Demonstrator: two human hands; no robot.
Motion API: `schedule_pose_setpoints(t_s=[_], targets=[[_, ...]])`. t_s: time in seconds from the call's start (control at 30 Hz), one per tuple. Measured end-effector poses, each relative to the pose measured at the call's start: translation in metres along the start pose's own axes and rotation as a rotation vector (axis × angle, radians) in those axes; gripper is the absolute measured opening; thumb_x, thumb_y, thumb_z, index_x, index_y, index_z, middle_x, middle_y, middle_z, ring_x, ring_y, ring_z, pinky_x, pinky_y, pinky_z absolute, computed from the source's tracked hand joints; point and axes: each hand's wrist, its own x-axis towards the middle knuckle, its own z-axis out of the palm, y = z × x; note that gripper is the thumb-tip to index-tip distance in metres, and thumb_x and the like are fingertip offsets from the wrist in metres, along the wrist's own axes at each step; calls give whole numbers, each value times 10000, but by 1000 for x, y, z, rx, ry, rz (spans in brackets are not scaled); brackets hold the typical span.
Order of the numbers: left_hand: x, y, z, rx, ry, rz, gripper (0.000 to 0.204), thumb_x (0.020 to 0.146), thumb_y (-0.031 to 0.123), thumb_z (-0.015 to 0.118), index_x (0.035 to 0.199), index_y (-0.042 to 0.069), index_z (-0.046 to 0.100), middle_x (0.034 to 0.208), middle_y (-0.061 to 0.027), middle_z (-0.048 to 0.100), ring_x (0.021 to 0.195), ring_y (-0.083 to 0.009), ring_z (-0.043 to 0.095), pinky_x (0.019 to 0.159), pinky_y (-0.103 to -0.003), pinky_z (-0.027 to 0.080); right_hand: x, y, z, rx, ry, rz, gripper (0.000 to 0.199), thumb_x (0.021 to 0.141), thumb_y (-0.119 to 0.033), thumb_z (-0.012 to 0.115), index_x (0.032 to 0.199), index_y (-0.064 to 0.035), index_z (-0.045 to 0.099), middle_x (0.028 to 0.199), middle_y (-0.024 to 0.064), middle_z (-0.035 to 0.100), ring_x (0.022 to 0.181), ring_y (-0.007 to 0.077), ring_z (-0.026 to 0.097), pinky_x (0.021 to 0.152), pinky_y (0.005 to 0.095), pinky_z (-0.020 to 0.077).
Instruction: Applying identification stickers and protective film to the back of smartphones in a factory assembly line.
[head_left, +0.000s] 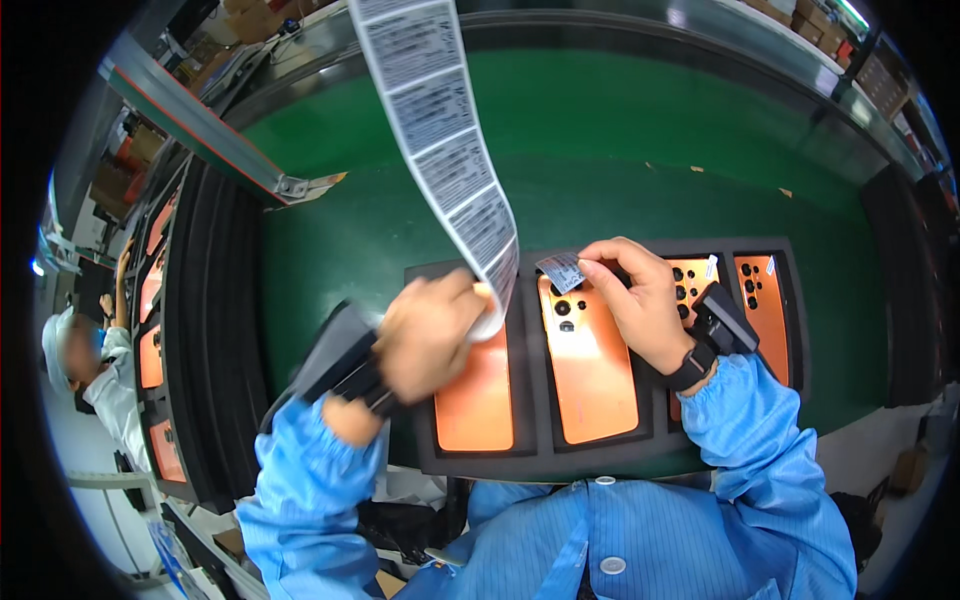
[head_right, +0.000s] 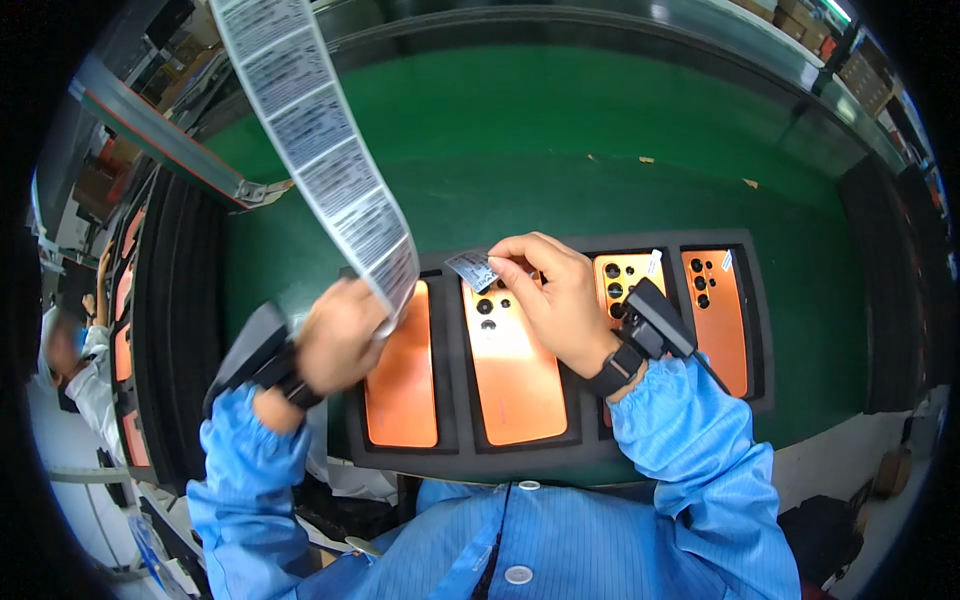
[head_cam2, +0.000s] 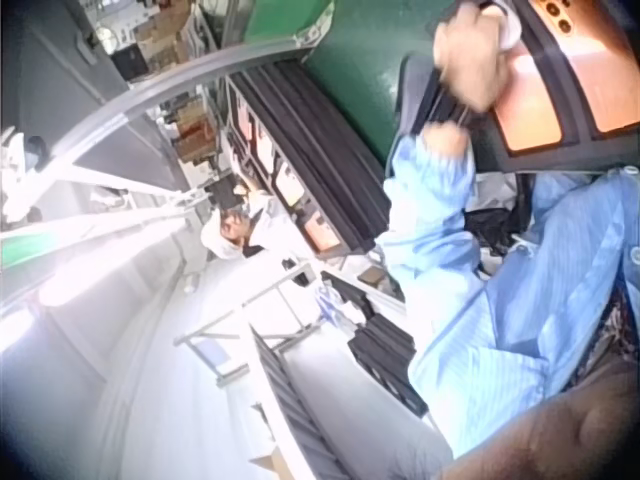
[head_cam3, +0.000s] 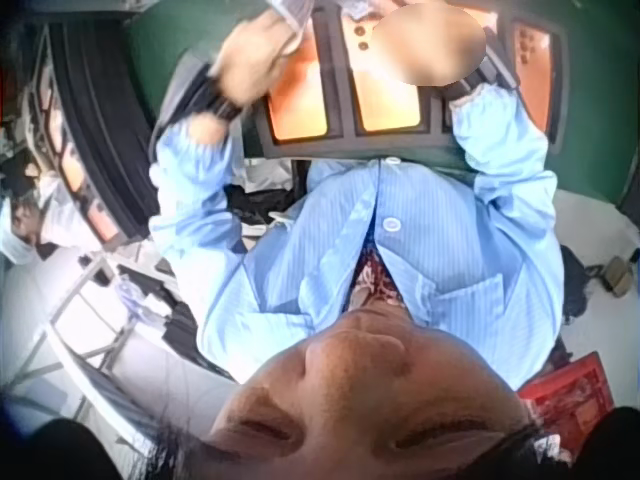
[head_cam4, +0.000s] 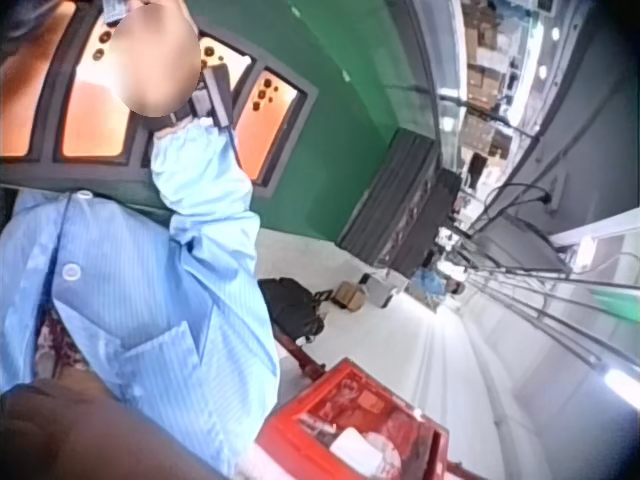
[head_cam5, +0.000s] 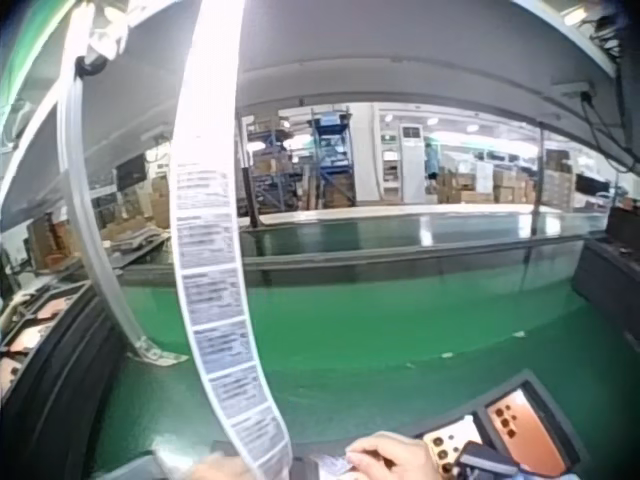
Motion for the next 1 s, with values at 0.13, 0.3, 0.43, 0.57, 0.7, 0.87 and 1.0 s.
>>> schedule_pose_setpoints(t_s=[0.13, 0.3, 0.43, 0.57, 0.7, 0.87, 1.0], targets=[[-65, 37, -41, -307, -156, -142, 147, 753, 66, 590, 880, -8, 582, 885, -166, 586, 842, -357, 566, 779, -415, 451, 2, -1, 4, 15, -176, 92, 96, 826, -66, 603, 880, 13, 612, 767, 72, 604, 616, 119, 538, 550, 250, 429], [-115, 74, -58, -487, -118, -251, 133, 599, 63, 681, 722, 57, 631, 744, -62, 562, 714, -217, 549, 671, -330, 396, -5, -29, 28, 35, -434, -42, 94, 797, -114, 595, 814, -21, 595, 710, 100, 587, 627, 227, 570, 569, 329, 439], [-130, 76, -49, -638, -19, -320, 122, 561, 111, 708, 651, 78, 633, 663, -34, 568, 628, -177, 545, 666, -320, 371, -23, -32, 63, -106, -479, -174, 116, 769, -176, 616, 731, -70, 589, 669, 44, 592, 667, 214, 560, 683, 354, 378], [-137, 75, -52, -731, -58, -192, 150, 579, 80, 702, 712, 78, 634, 715, -39, 589, 626, -160, 558, 689, -311, 376, -30, -33, 78, -274, -497, -239, 103, 760, -186, 626, 724, -90, 616, 655, 13, 600, 707, 186, 545, 734, 347, 342], [-138, 66, -45, -791, -89, -111, 134, 613, 91, 701, 719, 64, 626, 726, -50, 589, 645, -165, 564, 712, -314, 379, -32, -28, 78, -306, -487, -236, 104, 758, -196, 631, 732, -95, 639, 647, 6, 605, 704, 178, 532, 726, 342, 346], [-141, 65, -35, -876, 44, -151, 158, 623, 174, 705, 626, 38, 623, 599, -67, 574, 499, -173, 490, 583, -311, 366, -32, -29, 78, -330, -514, -255, 105, 759, -207, 635, 727, -107, 635, 641, -9, 599, 700, 171, 517, 716, 341, 335], [-145, 63, -30, -952, 94, -181, 175, 634, 188, 714, 634, 41, 618, 603, -72, 572, 502, -173, 484, 572, -310, 363, -31, -31, 77, -333, -512, -268, 106, 762, -214, 639, 726, -115, 631, 638, -22, 593, 697, 167, 499, 703, 339, 319]])
